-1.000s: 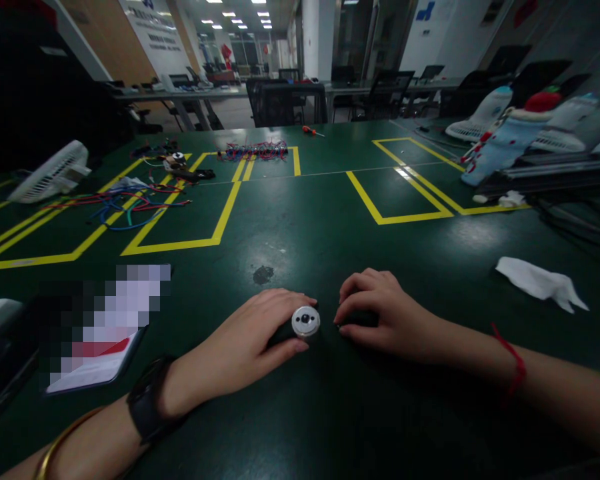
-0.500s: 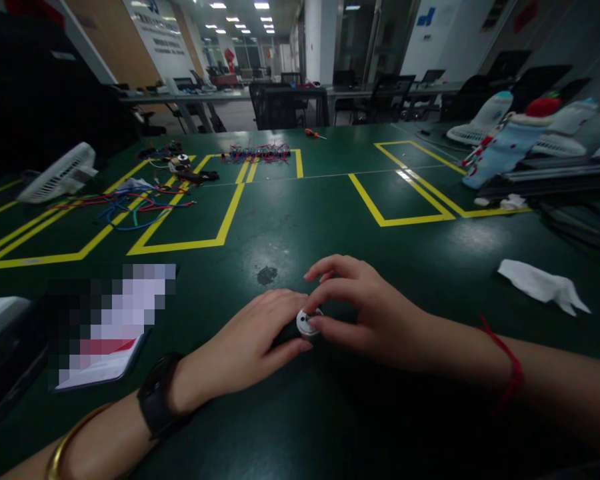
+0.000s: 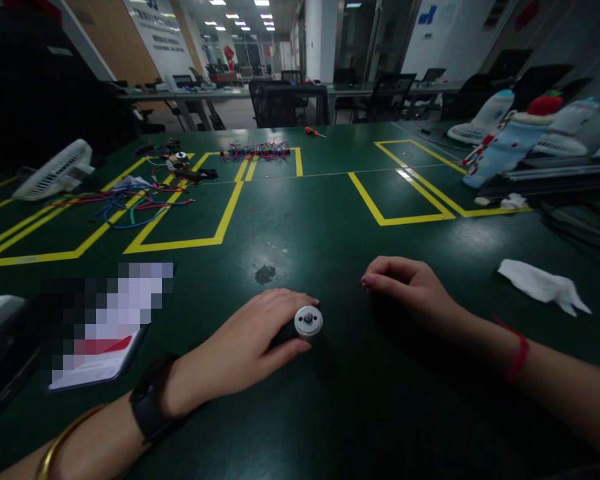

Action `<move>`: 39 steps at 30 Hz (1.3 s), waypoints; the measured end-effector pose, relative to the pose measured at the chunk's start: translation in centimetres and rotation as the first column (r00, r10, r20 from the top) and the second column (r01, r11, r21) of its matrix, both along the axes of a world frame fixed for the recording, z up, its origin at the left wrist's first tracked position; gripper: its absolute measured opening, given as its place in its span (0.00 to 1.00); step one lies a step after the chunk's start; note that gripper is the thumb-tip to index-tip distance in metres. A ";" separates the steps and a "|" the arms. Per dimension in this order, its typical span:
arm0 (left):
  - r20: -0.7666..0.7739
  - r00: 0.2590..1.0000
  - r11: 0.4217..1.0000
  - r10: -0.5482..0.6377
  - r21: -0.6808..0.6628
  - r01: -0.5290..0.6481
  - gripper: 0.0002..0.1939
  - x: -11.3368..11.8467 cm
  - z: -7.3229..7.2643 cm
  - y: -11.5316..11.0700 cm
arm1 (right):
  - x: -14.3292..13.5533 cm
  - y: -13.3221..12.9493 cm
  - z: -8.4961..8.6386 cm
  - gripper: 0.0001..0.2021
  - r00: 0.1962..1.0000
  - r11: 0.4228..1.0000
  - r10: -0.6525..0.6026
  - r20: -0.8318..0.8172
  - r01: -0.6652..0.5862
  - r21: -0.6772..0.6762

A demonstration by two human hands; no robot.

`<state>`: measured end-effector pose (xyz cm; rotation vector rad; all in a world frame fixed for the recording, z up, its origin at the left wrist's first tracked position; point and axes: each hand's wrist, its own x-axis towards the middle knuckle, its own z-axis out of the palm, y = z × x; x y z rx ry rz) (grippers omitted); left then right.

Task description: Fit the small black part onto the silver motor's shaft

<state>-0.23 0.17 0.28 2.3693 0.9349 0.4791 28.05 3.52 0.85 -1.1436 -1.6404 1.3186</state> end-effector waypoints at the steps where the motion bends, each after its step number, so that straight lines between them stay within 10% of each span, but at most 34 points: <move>1: -0.003 1.000 1.000 0.000 -0.002 0.000 0.23 0.0 0.0 0.0 | 0.2 0.1 -0.3 0.07 0.996 0.998 -0.038 -0.080 0.033 -0.055; 26: -0.036 0.999 1.000 -0.002 -0.010 0.001 0.23 -0.1 0.0 -0.1 | 0.2 0.1 -0.5 0.06 0.979 0.988 -0.092 -0.181 0.067 -0.135; 32: -0.025 1.000 1.000 -0.012 -0.004 0.012 0.23 0.0 0.1 0.0 | -1.5 -0.8 0.3 0.04 0.943 0.946 0.100 0.317 -0.189 0.263; 39: -0.017 1.000 0.998 -0.018 0.059 0.019 0.20 0.0 -0.2 0.0 | -4.4 -2.2 2.4 0.09 0.895 0.784 0.087 0.438 -0.333 0.524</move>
